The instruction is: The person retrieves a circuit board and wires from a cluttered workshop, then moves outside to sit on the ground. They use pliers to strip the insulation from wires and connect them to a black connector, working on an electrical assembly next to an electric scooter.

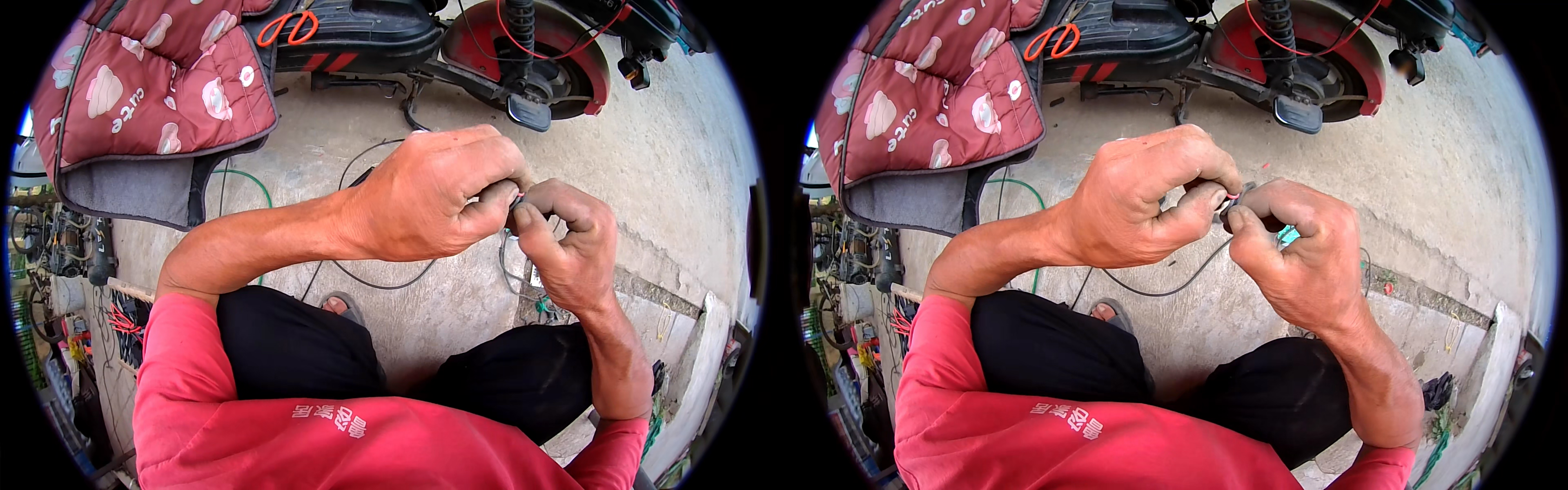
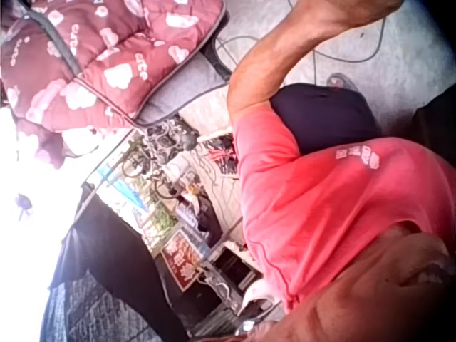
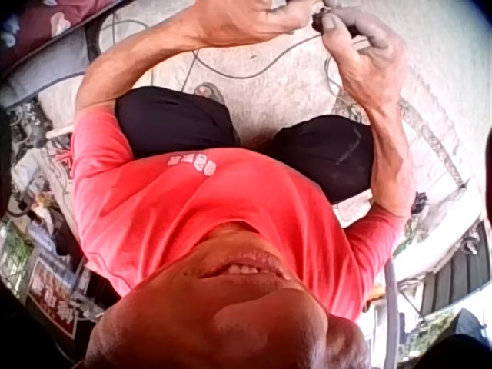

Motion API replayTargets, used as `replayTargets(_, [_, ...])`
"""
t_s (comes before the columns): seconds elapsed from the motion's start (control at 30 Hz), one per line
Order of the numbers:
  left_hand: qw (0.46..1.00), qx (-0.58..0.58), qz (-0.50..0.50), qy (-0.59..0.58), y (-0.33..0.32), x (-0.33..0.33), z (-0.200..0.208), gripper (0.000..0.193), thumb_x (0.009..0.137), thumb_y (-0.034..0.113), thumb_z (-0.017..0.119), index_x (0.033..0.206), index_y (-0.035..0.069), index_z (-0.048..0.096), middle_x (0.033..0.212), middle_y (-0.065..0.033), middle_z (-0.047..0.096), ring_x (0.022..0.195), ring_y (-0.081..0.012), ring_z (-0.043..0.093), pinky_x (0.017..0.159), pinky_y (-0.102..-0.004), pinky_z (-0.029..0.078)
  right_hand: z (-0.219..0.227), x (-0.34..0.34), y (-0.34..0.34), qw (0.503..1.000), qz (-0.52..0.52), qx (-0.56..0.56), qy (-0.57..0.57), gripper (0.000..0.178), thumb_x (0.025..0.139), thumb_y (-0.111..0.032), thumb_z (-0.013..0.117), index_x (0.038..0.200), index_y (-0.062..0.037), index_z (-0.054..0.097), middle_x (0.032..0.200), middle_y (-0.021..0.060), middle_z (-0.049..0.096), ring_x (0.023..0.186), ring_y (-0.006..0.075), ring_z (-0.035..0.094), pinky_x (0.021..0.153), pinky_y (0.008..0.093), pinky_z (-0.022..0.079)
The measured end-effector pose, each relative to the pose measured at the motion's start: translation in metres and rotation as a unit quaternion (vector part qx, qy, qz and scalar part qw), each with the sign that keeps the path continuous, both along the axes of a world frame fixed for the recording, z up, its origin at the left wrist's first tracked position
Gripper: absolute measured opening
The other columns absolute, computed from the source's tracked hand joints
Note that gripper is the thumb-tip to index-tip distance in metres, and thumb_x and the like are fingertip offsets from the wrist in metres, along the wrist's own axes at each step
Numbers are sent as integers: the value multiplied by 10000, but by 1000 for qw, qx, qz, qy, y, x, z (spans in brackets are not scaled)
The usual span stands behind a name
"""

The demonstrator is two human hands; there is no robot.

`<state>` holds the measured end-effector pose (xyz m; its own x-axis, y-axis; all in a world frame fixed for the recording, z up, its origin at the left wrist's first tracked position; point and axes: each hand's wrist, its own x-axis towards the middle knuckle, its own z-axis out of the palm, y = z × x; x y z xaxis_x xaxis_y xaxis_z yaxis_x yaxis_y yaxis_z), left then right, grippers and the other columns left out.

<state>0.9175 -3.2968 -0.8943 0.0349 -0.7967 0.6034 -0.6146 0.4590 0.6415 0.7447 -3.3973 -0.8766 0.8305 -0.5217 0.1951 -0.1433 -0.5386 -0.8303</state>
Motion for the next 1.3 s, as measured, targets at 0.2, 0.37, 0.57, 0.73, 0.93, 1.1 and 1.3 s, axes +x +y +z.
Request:
replayTargets(0.2, [984, 167, -8, 52, 0, 9, 7, 107, 828, 51, 563, 911, 6, 615, 745, -71, 619, 603, -144, 590, 536, -268, 463, 0, -2, -7, 996, 69, 12, 51, 76, 740, -49, 641, 724, 25, 634, 644, 84, 606, 571, 158, 567, 561, 297, 463])
replayTargets(0.37, [885, 381, -72, 256, 0, 15, 16, 162, 889, 118, 524, 931, -9, 615, 751, -51, 620, 585, -85, 594, 532, -234, 477, -1, -4, -9, 993, 59, 61, 87, 133, 789, -96, 624, 736, 26, 624, 630, 56, 587, 581, 117, 539, 558, 293, 449])
replayTargets(0.57, [860, 368, -69, 347, 4, 12, 14, 172, 913, 104, 510, 983, -28, 594, 787, -81, 637, 597, -93, 610, 539, -229, 502, -7, -7, -4, 985, 26, 163, 55, 199, 855, -179, 635, 823, 17, 634, 664, 15, 596, 627, 79, 522, 568, 265, 429])
replayTargets(0.73, [896, 341, -56, 278, 8, 3, 12, 161, 919, 79, 492, 985, -30, 591, 795, -79, 641, 584, -87, 605, 529, -229, 502, -3, -2, 2, 965, -35, 226, 125, 282, 885, -262, 674, 811, 5, 623, 698, 24, 609, 661, 77, 536, 598, 261, 440])
replayTargets(0.93, [893, 357, -47, 270, 6, 9, 21, 152, 884, 72, 527, 961, -33, 606, 787, -66, 633, 589, -84, 605, 536, -232, 496, -4, -10, -2, 984, 64, 150, 71, 265, 916, -248, 647, 821, -3, 619, 703, 25, 610, 668, 74, 536, 605, 260, 444])
replayTargets(1.1, [970, 172, -95, 141, 8, 9, 5, 184, 878, 6, 560, 1034, -13, 655, 803, -66, 646, 635, -108, 636, 573, -255, 514, -3, -9, -2, 981, 40, 179, 59, 254, 924, -230, 625, 821, 2, 608, 707, 19, 593, 678, 80, 533, 623, 264, 445])
replayTargets(1.3, [993, 68, -101, -2, 8, 12, 10, 267, 808, -2, 670, 1073, 24, 675, 812, -91, 649, 689, -182, 659, 616, -303, 515, -1, -11, -2, 984, 34, 166, 49, 254, 936, -223, 601, 828, 8, 598, 713, 23, 581, 682, 82, 527, 631, 260, 440])
